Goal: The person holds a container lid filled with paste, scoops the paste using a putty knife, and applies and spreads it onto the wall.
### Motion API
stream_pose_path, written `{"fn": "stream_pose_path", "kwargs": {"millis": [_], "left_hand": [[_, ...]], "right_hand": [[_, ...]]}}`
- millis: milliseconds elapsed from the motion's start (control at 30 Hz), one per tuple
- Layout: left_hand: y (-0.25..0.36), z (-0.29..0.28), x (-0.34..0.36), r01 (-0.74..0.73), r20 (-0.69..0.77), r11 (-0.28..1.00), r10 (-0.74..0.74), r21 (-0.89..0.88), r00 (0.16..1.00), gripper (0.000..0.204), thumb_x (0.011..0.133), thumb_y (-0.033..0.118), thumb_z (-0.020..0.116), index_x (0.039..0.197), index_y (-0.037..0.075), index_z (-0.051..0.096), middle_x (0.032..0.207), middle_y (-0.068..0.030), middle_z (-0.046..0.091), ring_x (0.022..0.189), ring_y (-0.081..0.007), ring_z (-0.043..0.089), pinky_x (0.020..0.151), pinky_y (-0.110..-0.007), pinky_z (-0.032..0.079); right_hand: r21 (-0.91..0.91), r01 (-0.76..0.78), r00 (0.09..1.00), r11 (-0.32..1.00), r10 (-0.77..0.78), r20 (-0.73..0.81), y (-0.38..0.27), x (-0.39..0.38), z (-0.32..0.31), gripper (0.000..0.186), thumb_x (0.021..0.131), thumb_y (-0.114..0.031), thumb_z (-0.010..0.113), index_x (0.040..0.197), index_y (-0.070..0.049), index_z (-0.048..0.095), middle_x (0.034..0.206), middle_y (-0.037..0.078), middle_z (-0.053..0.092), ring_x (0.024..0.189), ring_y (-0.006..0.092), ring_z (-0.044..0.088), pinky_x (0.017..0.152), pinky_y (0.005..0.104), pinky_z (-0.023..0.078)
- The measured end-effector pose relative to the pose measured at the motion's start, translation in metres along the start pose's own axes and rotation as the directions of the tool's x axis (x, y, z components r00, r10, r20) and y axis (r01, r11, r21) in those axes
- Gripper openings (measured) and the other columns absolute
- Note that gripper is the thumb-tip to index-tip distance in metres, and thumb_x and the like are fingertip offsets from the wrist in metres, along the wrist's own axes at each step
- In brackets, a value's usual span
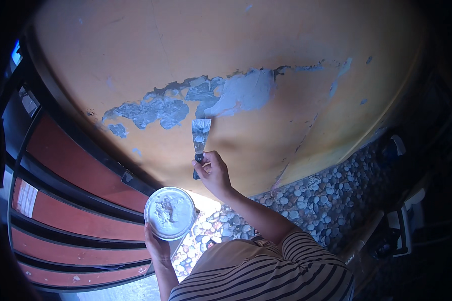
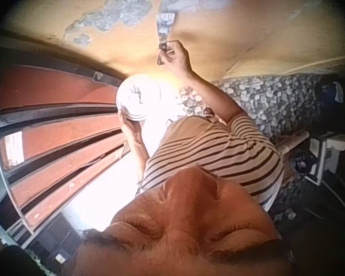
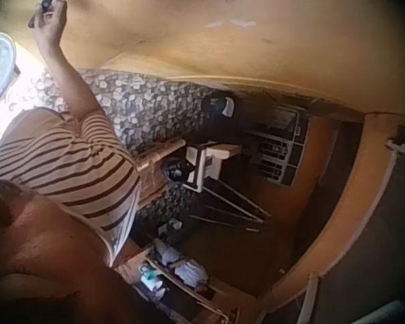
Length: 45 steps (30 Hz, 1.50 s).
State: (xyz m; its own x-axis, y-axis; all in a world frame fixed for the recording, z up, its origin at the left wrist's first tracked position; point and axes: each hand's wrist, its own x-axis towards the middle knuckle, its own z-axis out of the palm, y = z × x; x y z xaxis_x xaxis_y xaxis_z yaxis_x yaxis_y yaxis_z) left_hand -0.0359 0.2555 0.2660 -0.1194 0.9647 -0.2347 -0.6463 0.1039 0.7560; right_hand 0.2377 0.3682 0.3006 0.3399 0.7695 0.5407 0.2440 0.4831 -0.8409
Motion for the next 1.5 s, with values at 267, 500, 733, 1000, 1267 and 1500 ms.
{"fn": "stream_pose_path", "kwargs": {"millis": [267, 500, 733, 1000, 1267, 1500], "left_hand": [[0.004, -0.012, 0.017, 0.001, -0.029, 1.0, -0.001, -0.002, 1.0, 0.051, 0.106, 0.032, 0.046, 0.145, -0.001, 0.043, 0.145, -0.0166, 0.05, 0.134, -0.0281, 0.05, 0.113, -0.044, 0.039], [0.0, -0.014, 0.03, 0.01, -0.017, 1.0, -0.009, 0.004, 1.0, 0.051, 0.106, 0.033, 0.046, 0.145, -0.001, 0.043, 0.145, -0.0165, 0.05, 0.134, -0.0285, 0.049, 0.113, -0.045, 0.039], [0.003, -0.005, 0.027, 0.008, -0.028, 1.0, -0.008, 0.003, 1.0, 0.048, 0.107, 0.031, 0.044, 0.143, -0.001, 0.044, 0.143, -0.0166, 0.051, 0.132, -0.0282, 0.051, 0.112, -0.045, 0.039], [0.011, 0.006, 0.016, 0.01, -0.01, 1.0, -0.01, 0.004, 1.0, 0.047, 0.107, 0.031, 0.044, 0.142, 0.0, 0.046, 0.141, -0.0163, 0.053, 0.131, -0.0284, 0.052, 0.111, -0.045, 0.04], [0.008, -0.005, 0.021, 0.011, 0.009, 1.0, -0.011, -0.017, 1.0, 0.046, 0.108, 0.031, 0.044, 0.142, 0.0, 0.046, 0.141, -0.0159, 0.053, 0.131, -0.0276, 0.052, 0.112, -0.044, 0.039], [0.008, 0.006, 0.018, 0.001, -0.019, 1.0, -0.001, 0.0, 1.0, 0.048, 0.107, 0.032, 0.044, 0.141, -0.002, 0.048, 0.14, -0.0156, 0.055, 0.13, -0.0267, 0.053, 0.113, -0.043, 0.037]], "right_hand": [[-0.202, 0.005, 0.994, 0.979, -0.026, -0.104, 0.024, 0.031, 0.02, 0.027, 0.09, -0.011, 0.075, 0.104, -0.001, 0.054, 0.093, 0.011, 0.062, 0.07, 0.0193, 0.068, 0.058, 0.031, 0.056], [-0.221, -0.004, 0.995, 0.975, -0.018, -0.096, 0.05, 0.039, 0.032, 0.027, 0.092, -0.016, 0.074, 0.103, -0.002, 0.053, 0.093, 0.013, 0.061, 0.071, 0.0232, 0.068, 0.062, 0.0356, 0.057], [-0.234, 0.004, 0.997, 0.972, -0.022, -0.071, 0.062, 0.034, 0.03, 0.028, 0.091, -0.017, 0.074, 0.102, -0.002, 0.053, 0.091, 0.013, 0.062, 0.07, 0.0229, 0.068, 0.062, 0.0355, 0.057], [-0.29, 0.072, 0.994, 0.954, -0.091, -0.055, 0.037, 0.025, 0.017, 0.027, 0.091, -0.018, 0.074, 0.102, -0.003, 0.054, 0.091, 0.012, 0.064, 0.064, 0.0203, 0.069, 0.059, 0.0335, 0.057], [-0.286, 0.01, 1.0, 0.958, -0.006, 0.014, 0.041, 0.004, 0.02, 0.028, 0.091, -0.016, 0.074, 0.108, -0.003, 0.055, 0.092, 0.011, 0.063, 0.065, 0.0193, 0.069, 0.058, 0.0321, 0.056], [-0.081, -0.03, 0.987, 0.996, 0.017, -0.158, 0.016, 0.032, 0.016, 0.03, 0.092, -0.012, 0.074, 0.11, -0.001, 0.053, 0.09, 0.01, 0.064, 0.068, 0.0176, 0.068, 0.059, 0.0295, 0.059]]}}
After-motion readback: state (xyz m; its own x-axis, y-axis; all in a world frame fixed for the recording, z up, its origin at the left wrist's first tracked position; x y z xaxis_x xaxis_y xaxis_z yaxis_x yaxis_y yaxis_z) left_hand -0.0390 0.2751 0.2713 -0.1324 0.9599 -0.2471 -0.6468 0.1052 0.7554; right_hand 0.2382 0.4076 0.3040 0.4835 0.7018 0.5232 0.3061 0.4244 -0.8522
